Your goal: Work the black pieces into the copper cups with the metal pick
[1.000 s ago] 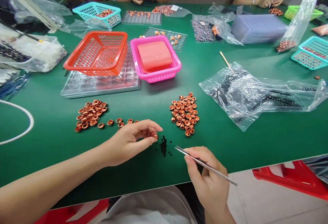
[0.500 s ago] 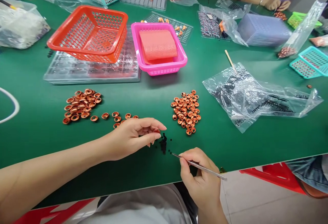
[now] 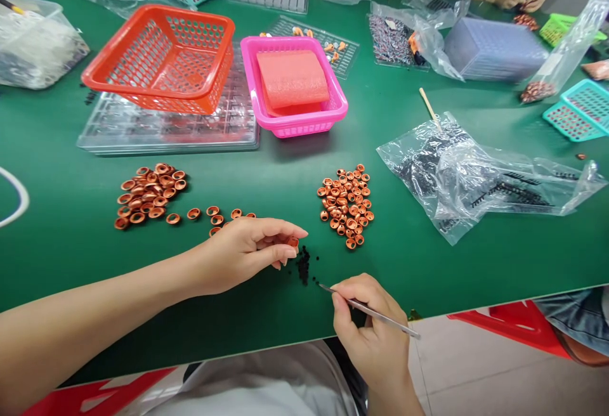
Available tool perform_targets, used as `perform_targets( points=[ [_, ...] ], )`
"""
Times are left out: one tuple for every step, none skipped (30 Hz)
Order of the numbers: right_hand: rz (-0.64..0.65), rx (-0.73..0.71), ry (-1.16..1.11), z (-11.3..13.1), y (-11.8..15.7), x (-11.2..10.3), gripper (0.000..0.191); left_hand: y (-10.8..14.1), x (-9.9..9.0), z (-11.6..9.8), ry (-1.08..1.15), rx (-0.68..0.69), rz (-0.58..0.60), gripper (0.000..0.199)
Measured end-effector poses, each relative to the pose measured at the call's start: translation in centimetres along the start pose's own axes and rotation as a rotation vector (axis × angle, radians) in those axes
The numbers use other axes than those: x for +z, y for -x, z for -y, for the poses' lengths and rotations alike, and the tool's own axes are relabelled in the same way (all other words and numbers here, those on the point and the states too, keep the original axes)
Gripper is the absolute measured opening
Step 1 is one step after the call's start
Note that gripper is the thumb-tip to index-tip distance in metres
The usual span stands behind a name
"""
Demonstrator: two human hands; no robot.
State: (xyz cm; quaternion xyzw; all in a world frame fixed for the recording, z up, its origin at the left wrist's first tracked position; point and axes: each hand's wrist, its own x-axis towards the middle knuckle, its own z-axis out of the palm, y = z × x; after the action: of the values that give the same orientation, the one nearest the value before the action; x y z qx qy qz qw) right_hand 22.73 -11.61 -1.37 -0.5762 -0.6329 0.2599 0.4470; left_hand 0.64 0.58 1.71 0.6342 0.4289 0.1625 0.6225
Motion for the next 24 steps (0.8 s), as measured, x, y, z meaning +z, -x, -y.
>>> perform_targets(
  points=[
    [-0.011, 0.002, 0.003, 0.0, 0.0, 0.0, 0.018, 0.0, 0.0, 0.0, -0.011, 0.002, 0.004, 0.030],
    [-0.020, 0.005, 0.006, 0.0, 0.1, 0.1, 0.018, 0.1, 0.0, 0.0, -0.028, 0.006, 0.008, 0.030],
    [-0.028, 0.006, 0.007, 0.0, 0.1, 0.1, 0.018, 0.1, 0.0, 0.0, -0.047, 0.014, 0.010, 0.031],
    [-0.034, 0.007, 0.005, -0.1, 0.1, 0.2, 0.018, 0.1, 0.0, 0.0, -0.066, 0.022, 0.014, 0.032],
    [-0.039, 0.009, 0.000, -0.1, 0.2, 0.2, 0.018, 0.1, 0.0, 0.1, -0.084, 0.031, 0.018, 0.032],
    [-0.045, 0.010, -0.008, -0.1, 0.2, 0.2, 0.018, 0.2, 0.0, 0.1, -0.102, 0.041, 0.022, 0.033],
    [-0.049, 0.012, -0.014, -0.2, 0.3, 0.3, 0.019, 0.2, 0.0, 0.1, -0.118, 0.054, 0.023, 0.033],
    [-0.052, 0.014, -0.019, -0.2, 0.3, 0.3, 0.019, 0.2, 0.0, 0.2, -0.136, 0.070, 0.021, 0.033],
    [-0.056, 0.011, -0.023, -0.2, 0.3, 0.3, 0.019, 0.2, -0.1, 0.2, -0.156, 0.088, 0.017, 0.032],
    [-0.056, 0.008, -0.025, -0.3, 0.3, 0.3, 0.019, 0.2, -0.1, 0.2, -0.180, 0.109, 0.009, 0.031],
    [-0.057, 0.006, -0.024, -0.3, 0.3, 0.3, 0.020, 0.1, -0.1, 0.2, -0.205, 0.132, -0.002, 0.030],
    [-0.054, 0.003, -0.024, -0.3, 0.3, 0.3, 0.020, 0.1, -0.1, 0.2, -0.232, 0.154, -0.013, 0.027],
    [-0.052, 0.002, -0.023, -0.2, 0.3, 0.3, 0.020, 0.1, -0.1, 0.2, -0.256, 0.176, -0.021, 0.025],
    [-0.049, 0.001, -0.021, -0.2, 0.2, 0.3, 0.019, 0.1, -0.1, 0.2, -0.277, 0.195, -0.027, 0.022],
    [-0.046, 0.000, -0.018, -0.2, 0.2, 0.3, 0.019, 0.1, -0.1, 0.2, -0.291, 0.213, -0.031, 0.020],
    [-0.044, -0.003, -0.014, -0.2, 0.2, 0.3, 0.020, 0.1, -0.1, 0.3, -0.301, 0.229, -0.036, 0.018],
    [-0.042, -0.010, -0.011, -0.2, 0.2, 0.3, 0.021, 0.1, -0.1, 0.4, -0.309, 0.243, -0.040, 0.017],
    [-0.038, -0.018, -0.009, -0.2, 0.2, 0.3, 0.022, 0.0, -0.1, 0.5, -0.316, 0.257, -0.046, 0.016],
    [-0.035, -0.026, -0.007, -0.2, 0.2, 0.3, 0.024, 0.0, 0.0, 0.6, -0.322, 0.272, -0.055, 0.015],
    [-0.029, -0.034, -0.007, -0.2, 0.3, 0.3, 0.025, 0.0, 0.0, 0.7, -0.328, 0.288, -0.064, 0.015],
    [-0.021, -0.039, -0.005, -0.2, 0.3, 0.3, 0.026, 0.0, 0.0, 0.8, -0.333, 0.303, -0.072, 0.014],
    [-0.014, -0.044, -0.004, -0.3, 0.3, 0.3, 0.027, 0.0, 0.1, 0.9, -0.336, 0.315, -0.079, 0.013],
    [-0.009, -0.049, -0.004, -0.3, 0.3, 0.2, 0.028, 0.0, 0.1, 1.0, -0.339, 0.325, -0.086, 0.012],
    [-0.008, -0.053, -0.006, -0.3, 0.4, 0.2, 0.029, 0.0, 0.1, 1.1, -0.342, 0.331, -0.091, 0.011]
  ],
)
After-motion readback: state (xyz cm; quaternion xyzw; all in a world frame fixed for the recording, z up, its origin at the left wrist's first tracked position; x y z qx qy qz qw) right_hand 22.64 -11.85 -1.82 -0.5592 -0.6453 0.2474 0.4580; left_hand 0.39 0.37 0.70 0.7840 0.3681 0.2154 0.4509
